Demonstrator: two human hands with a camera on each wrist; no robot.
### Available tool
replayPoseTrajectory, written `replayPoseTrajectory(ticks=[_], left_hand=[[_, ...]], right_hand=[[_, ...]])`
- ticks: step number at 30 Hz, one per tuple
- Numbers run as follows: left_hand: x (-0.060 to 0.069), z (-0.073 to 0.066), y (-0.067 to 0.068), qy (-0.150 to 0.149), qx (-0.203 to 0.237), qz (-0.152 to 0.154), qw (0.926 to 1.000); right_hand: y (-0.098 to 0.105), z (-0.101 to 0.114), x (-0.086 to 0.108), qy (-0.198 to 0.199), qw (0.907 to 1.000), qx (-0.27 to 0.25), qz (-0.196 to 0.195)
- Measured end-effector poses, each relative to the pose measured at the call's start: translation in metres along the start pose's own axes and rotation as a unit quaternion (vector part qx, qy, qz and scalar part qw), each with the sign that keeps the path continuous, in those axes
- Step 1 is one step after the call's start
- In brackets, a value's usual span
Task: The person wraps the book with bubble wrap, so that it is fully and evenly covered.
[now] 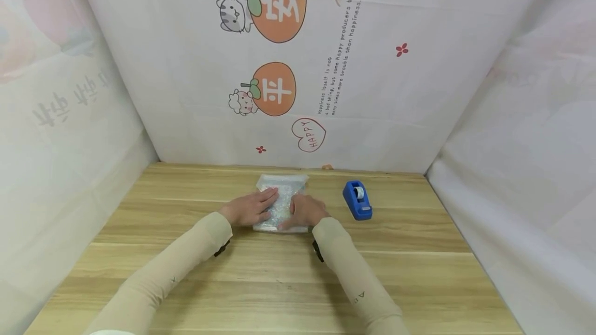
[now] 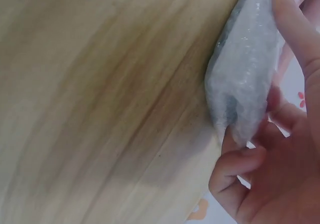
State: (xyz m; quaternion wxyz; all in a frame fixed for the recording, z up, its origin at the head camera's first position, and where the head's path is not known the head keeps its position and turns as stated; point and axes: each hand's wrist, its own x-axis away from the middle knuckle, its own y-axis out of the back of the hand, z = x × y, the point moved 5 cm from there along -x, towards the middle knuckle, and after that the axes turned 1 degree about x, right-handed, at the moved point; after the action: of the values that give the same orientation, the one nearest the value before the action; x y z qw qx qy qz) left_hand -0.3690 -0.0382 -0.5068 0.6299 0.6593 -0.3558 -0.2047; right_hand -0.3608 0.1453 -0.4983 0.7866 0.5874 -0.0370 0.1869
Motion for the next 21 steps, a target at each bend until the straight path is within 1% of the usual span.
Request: replayPoseTrajectory(ticks=[3, 5, 8, 11, 14, 17, 19, 21], left_hand=[[0.0, 0.001, 0.0, 0.002, 0.006, -0.002, 1.0], [0.0, 0.002, 0.0, 0.003, 0.006, -0.004, 1.0], [0.0, 0.003, 0.0, 0.005, 0.002, -0.007, 1.0], [0.0, 0.003, 0.001, 0.007, -0.004, -0.004, 1.0], [0.001, 0.002, 0.002, 0.009, -0.009, 0.001, 0.9999], [0.001, 0.001, 0.003, 0.01, -0.004, 0.005, 0.9999], [0.001, 0.001, 0.003, 0.01, 0.013, 0.005, 0.9998], [0.001, 0.002, 0.004, 0.007, 0.043, -0.001, 0.9991]], right_hand=[[0.0, 0.004, 0.007, 0.04, 0.9987, 0.017, 0.024], [0.003, 0.005, 0.012, 0.075, 0.9966, 0.01, 0.034], [0.009, 0.002, 0.019, 0.125, 0.9913, -0.026, 0.032], [0.018, -0.004, 0.026, 0.154, 0.9859, -0.06, 0.028], [0.027, -0.011, 0.032, 0.165, 0.9833, -0.072, 0.026], [0.035, -0.015, 0.038, 0.16, 0.9839, -0.076, 0.022], [0.04, -0.018, 0.043, 0.16, 0.9846, -0.068, 0.014], [0.044, -0.021, 0.047, 0.158, 0.9861, -0.052, 0.004]])
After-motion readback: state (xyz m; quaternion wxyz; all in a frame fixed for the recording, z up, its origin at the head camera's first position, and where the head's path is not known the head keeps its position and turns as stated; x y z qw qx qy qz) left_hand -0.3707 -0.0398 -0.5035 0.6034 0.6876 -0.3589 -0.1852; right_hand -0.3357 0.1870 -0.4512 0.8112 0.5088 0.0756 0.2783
